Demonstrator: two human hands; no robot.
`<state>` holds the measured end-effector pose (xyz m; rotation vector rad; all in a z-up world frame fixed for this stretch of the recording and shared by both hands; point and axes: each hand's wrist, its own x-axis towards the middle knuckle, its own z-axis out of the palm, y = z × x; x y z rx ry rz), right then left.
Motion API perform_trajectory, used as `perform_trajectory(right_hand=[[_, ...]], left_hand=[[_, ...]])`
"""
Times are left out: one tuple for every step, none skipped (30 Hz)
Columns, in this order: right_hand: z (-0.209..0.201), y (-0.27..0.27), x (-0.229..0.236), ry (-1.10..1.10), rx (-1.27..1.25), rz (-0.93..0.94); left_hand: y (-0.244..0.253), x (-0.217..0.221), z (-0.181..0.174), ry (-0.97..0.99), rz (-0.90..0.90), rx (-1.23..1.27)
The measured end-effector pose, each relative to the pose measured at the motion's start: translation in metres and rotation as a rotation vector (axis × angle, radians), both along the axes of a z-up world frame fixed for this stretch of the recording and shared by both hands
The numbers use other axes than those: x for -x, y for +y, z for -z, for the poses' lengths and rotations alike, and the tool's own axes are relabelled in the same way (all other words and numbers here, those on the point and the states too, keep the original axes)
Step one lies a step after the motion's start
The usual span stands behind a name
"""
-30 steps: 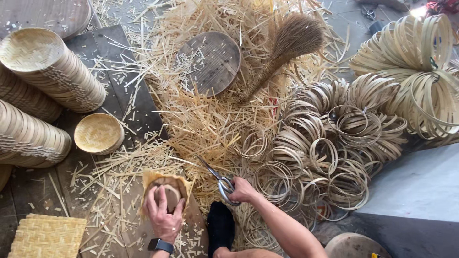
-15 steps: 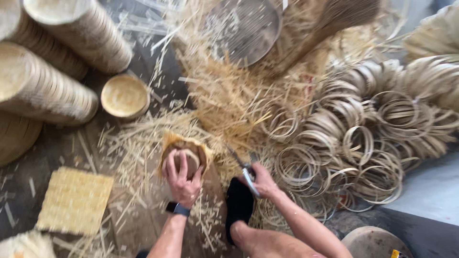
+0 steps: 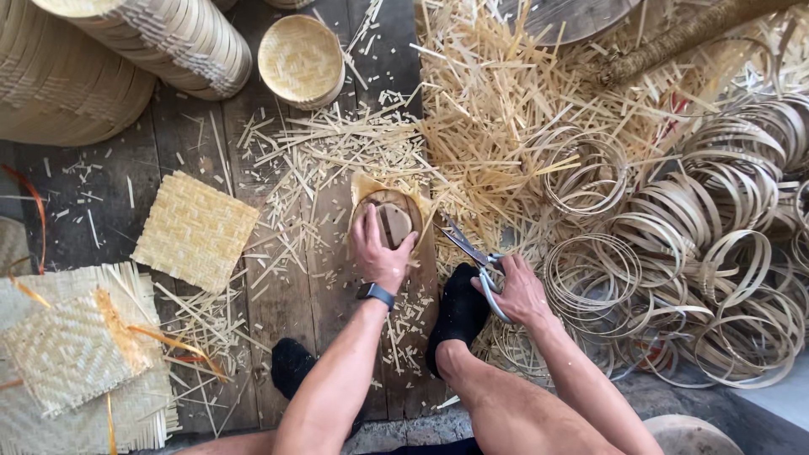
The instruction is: The person assembles a circular woven bamboo lid by hand and uses scissors to trim excess strips around the edge.
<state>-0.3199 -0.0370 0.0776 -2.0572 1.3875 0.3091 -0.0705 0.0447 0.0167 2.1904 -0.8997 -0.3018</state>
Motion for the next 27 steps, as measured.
perform_trajectory(right_hand=[[-0.002,0.0,-0.003,0.011,0.003,-0.002],[-0.003,0.001,-0.008,0.022,0.006,-0.005],[-0.003,0.003,-0.014,0.035,0.023,-0.008],[-0.001,0.004,-0.022,0.047,0.039,-0.011],[0.001,0.006,-0.03,0.06,0.055,-0.012],[0.004,0.007,-0.038,0.093,0.074,-0.014],[0.008,0.008,-0.045,0.124,0.092,-0.014],[0.011,0.007,-0.048,0.156,0.11,-0.015],[0.013,0.003,-0.049,0.198,0.075,-0.012],[0.015,-0.002,-0.048,0.241,0.04,-0.009],[0.015,-0.007,-0.043,0.285,0.009,-0.011],[0.016,-0.012,-0.038,0.259,0.074,-0.044],[0.017,-0.016,-0.034,0.233,0.136,-0.076],[0.019,-0.017,-0.033,0.207,0.198,-0.108],[0.022,-0.017,-0.034,0.164,0.281,-0.117],[0.025,-0.017,-0.036,0.12,0.363,-0.127],[0.029,-0.019,-0.039,0.075,0.448,-0.136],[0.034,-0.021,-0.043,0.086,0.469,-0.161],[0.039,-0.022,-0.047,0.098,0.487,-0.184],[0.045,-0.023,-0.049,0.11,0.506,-0.208],[0.049,-0.024,-0.047,0.15,0.451,-0.213],[0.051,-0.028,-0.043,0.189,0.396,-0.218],[0.052,-0.035,-0.036,0.23,0.345,-0.224],[0.051,-0.042,-0.028,0.225,0.343,-0.247],[0.05,-0.048,-0.019,0.22,0.335,-0.275],[0.05,-0.051,-0.015,0.215,0.326,-0.303],[0.05,-0.052,-0.016,0.203,0.344,-0.3]], left_hand=[[-0.006,0.005,0.0,-0.064,-0.055,-0.037],[-0.011,0.01,-0.001,-0.129,-0.109,-0.075],[-0.012,0.017,-0.002,-0.113,-0.09,-0.092],[-0.012,0.024,-0.004,-0.097,-0.071,-0.108],[-0.012,0.03,-0.006,-0.081,-0.051,-0.126],[-0.012,0.035,-0.008,-0.102,-0.061,-0.116],[-0.011,0.038,-0.009,-0.124,-0.07,-0.107],[-0.01,0.039,-0.01,-0.146,-0.079,-0.098],[-0.009,0.038,-0.011,-0.139,-0.069,-0.105],[-0.008,0.036,-0.013,-0.132,-0.058,-0.111],[-0.009,0.035,-0.013,-0.123,-0.052,-0.115],[-0.01,0.035,-0.014,-0.12,-0.047,-0.117],[-0.009,0.034,-0.014,-0.118,-0.041,-0.122],[-0.009,0.033,-0.015,-0.115,-0.035,-0.126],[-0.009,0.033,-0.016,-0.117,-0.034,-0.127],[-0.007,0.033,-0.017,-0.118,-0.034,-0.127],[-0.009,0.033,-0.018,-0.121,-0.033,-0.125],[-0.009,0.033,-0.02,-0.12,-0.036,-0.136],[-0.01,0.033,-0.021,-0.118,-0.037,-0.149],[-0.01,0.032,-0.021,-0.116,-0.039,-0.163],[-0.009,0.029,-0.021,-0.12,-0.014,-0.17],[-0.007,0.026,-0.021,-0.125,0.011,-0.178],[-0.008,0.023,-0.021,-0.128,0.035,-0.18],[-0.008,0.02,-0.02,-0.156,0.088,-0.144],[-0.006,0.018,-0.019,-0.182,0.138,-0.114],[-0.003,0.017,-0.018,-0.208,0.188,-0.085],[-0.002,0.016,-0.016,-0.201,0.195,-0.102]])
